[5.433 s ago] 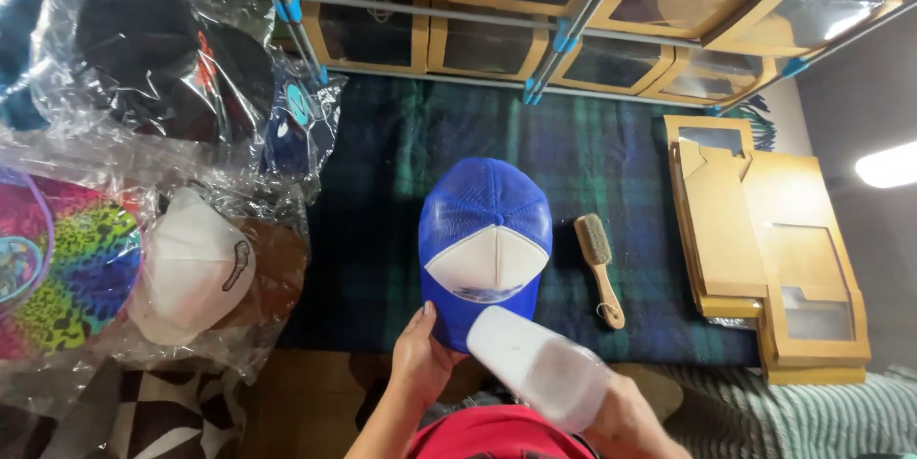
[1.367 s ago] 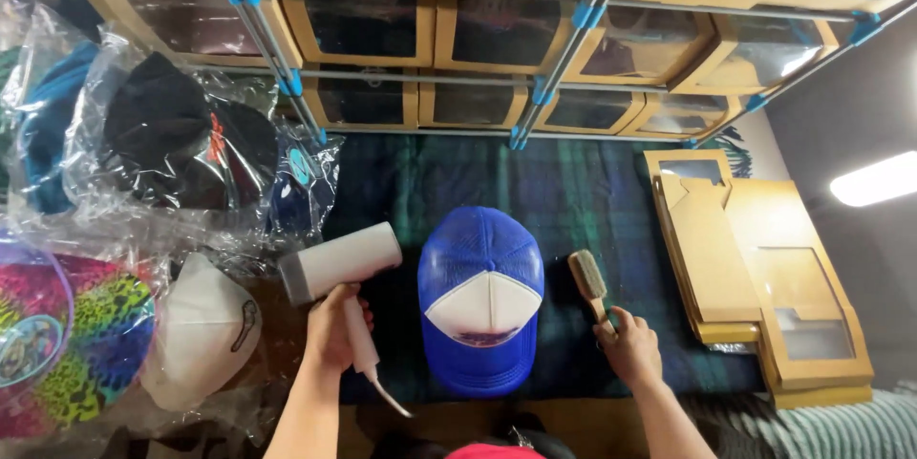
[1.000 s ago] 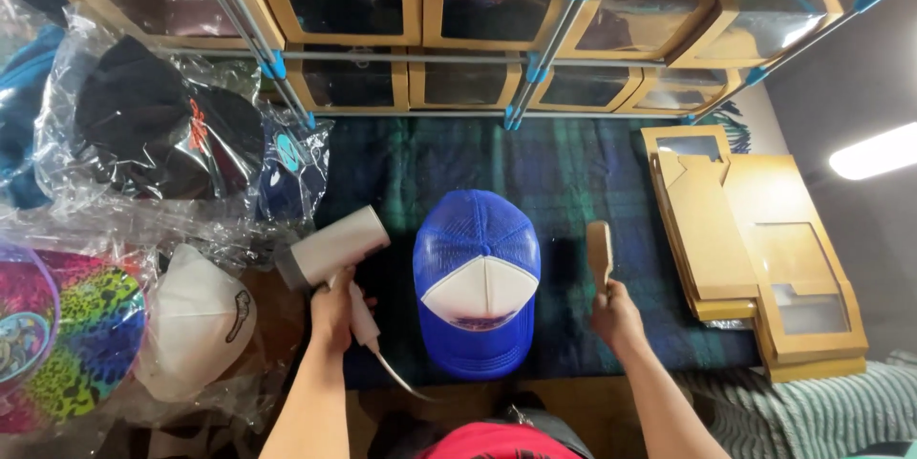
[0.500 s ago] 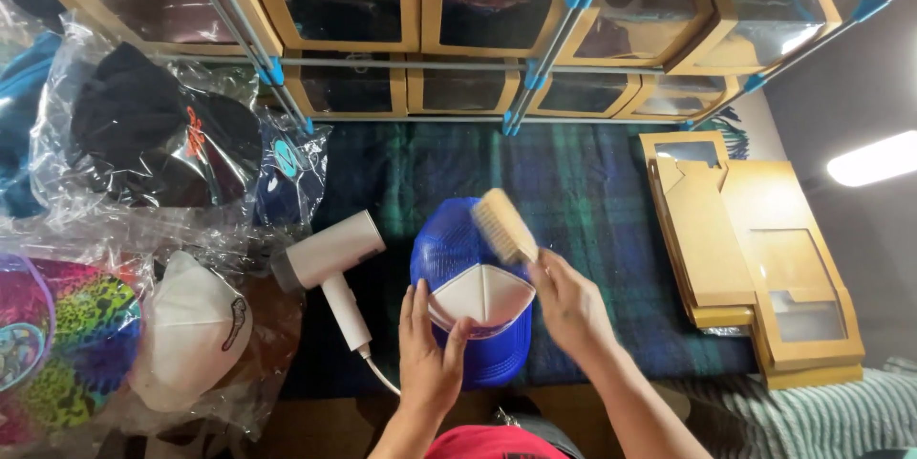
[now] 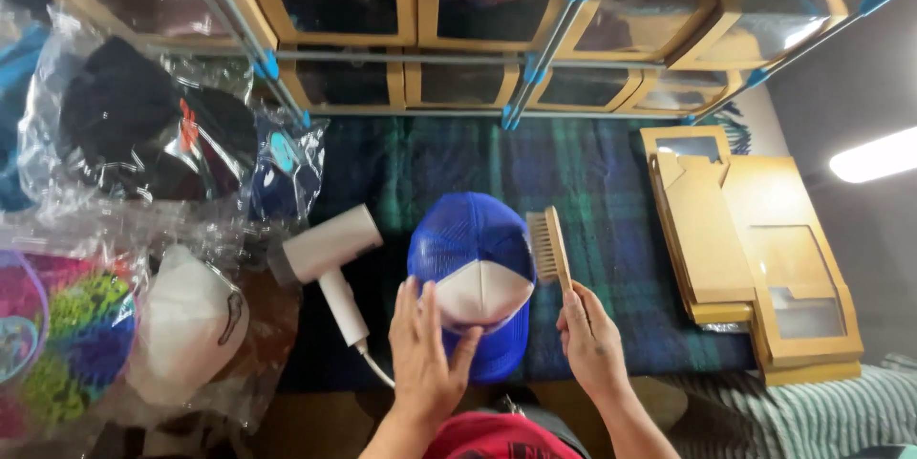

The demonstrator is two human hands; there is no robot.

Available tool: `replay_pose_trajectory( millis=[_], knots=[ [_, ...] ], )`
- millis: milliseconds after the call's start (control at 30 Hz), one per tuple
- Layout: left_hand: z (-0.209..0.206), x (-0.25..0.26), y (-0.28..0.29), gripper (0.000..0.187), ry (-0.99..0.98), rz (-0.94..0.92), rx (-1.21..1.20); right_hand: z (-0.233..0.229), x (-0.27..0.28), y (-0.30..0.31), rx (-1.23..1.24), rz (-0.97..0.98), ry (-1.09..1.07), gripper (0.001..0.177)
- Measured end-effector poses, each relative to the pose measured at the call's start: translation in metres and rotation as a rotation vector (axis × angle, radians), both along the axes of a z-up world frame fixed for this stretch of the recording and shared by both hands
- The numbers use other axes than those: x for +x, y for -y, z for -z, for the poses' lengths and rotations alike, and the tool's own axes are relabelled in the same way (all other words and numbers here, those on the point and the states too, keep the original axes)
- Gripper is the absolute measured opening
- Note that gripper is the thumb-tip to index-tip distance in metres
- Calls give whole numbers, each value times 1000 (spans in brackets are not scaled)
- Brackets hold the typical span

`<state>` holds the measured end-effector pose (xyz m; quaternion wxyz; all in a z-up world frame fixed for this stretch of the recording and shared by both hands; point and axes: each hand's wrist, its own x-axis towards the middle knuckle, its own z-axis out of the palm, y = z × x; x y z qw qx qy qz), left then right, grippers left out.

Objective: Cleaning and shaping a blue and white cap using a wooden brush and a hair dryer.

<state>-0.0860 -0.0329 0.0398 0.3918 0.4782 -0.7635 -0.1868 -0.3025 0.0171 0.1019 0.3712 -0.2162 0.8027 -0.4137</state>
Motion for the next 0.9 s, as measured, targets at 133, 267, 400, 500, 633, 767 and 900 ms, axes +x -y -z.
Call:
replay_pose_trajectory(
  millis=[133, 267, 400, 500, 633, 767, 900],
  knots=[
    [-9, -16, -1, 78, 135, 78, -103, -1, 16, -2, 35, -169, -185, 41],
    [5, -15, 1, 70, 233, 24, -167, 13, -7, 1, 59, 37, 69, 45],
    [7, -15, -2, 61, 178, 35, -208, -28, -16, -14, 105, -147, -212, 41],
    [7, -15, 5, 62, 173, 9, -234, -46, 3, -2, -49, -423, -513, 43],
    [4, -15, 3, 51, 149, 10, -244, -34, 14, 36, 188, -334, -265, 38],
    [7, -14, 6, 55, 119, 39, -247, 12, -10, 31, 232, -76, -149, 46],
    [3, -14, 2, 61, 124, 29, -273, 12, -21, 7, 305, -17, 79, 37]
  ],
)
